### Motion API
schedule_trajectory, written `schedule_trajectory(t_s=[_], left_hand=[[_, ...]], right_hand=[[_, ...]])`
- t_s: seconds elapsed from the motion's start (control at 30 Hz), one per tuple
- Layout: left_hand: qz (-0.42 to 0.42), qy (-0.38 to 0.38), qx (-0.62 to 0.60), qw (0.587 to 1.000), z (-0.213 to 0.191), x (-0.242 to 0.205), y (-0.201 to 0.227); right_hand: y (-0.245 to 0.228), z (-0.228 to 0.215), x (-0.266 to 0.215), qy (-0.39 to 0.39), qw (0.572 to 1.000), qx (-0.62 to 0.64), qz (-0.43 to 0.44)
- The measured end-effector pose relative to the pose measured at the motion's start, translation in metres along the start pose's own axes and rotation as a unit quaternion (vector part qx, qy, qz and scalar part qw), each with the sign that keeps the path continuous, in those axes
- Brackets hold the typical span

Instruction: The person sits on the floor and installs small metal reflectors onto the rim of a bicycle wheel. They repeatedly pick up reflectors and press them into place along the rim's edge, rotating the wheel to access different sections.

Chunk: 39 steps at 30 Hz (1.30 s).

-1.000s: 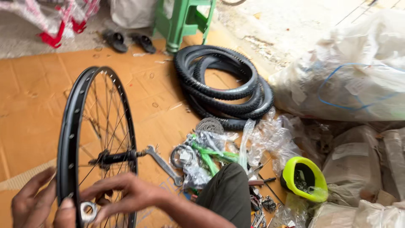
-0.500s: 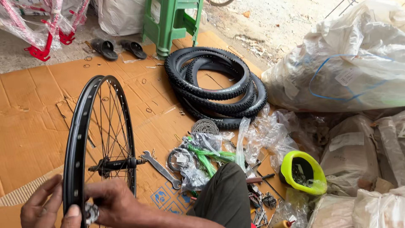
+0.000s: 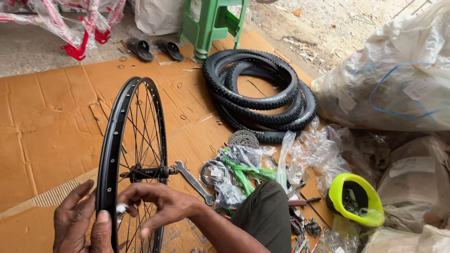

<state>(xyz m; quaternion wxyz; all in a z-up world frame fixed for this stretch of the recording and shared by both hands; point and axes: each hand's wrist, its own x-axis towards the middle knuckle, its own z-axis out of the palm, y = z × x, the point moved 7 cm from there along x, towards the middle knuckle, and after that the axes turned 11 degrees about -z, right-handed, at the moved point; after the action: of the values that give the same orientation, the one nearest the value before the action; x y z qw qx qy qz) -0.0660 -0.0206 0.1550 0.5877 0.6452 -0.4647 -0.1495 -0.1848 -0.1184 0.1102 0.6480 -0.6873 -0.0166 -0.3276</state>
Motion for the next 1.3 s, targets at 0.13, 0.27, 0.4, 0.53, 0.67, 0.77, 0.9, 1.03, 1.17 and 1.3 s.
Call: schedule_trajectory(t_s=[0.13,0.27,0.4,0.53,0.67,0.77,0.9,1.03,1.17,1.3], left_hand=[[0.001,0.026,0.001,1.000,0.004,-0.012,0.012],[0.042,0.034,-0.002,0.999,0.006,-0.008,0.026],[0.061,0.011,0.029,0.998,-0.001,0.000,0.031],[0.108,-0.038,-0.012,0.993,0.002,-0.010,0.038],[0.133,-0.019,-0.029,0.991,-0.003,-0.012,0.043],[0.134,-0.011,-0.068,0.989,-0.001,-0.012,0.039],[0.112,-0.004,-0.067,0.991,0.004,-0.016,0.033],[0.126,0.002,-0.069,0.990,0.000,-0.015,0.033],[0.125,0.017,-0.082,0.989,0.000,-0.020,0.029],[0.112,0.013,-0.076,0.991,0.004,-0.019,0.032]], right_hand=[[-0.001,0.001,-0.002,0.065,0.991,0.113,-0.012],[0.014,0.014,0.004,0.054,0.997,0.059,-0.010],[-0.003,-0.014,-0.005,-0.001,0.991,0.121,-0.059],[0.039,-0.028,-0.012,0.114,0.991,-0.077,-0.004],[0.033,-0.037,-0.027,0.020,0.998,0.035,-0.042],[0.040,-0.048,-0.038,0.077,0.968,0.227,-0.075],[0.048,-0.049,-0.027,0.120,0.990,-0.045,-0.055],[0.008,-0.026,-0.015,0.059,0.995,0.038,-0.067],[0.015,-0.034,-0.024,0.120,0.990,0.070,-0.030],[0.047,-0.053,-0.034,0.105,0.987,-0.117,-0.013]])
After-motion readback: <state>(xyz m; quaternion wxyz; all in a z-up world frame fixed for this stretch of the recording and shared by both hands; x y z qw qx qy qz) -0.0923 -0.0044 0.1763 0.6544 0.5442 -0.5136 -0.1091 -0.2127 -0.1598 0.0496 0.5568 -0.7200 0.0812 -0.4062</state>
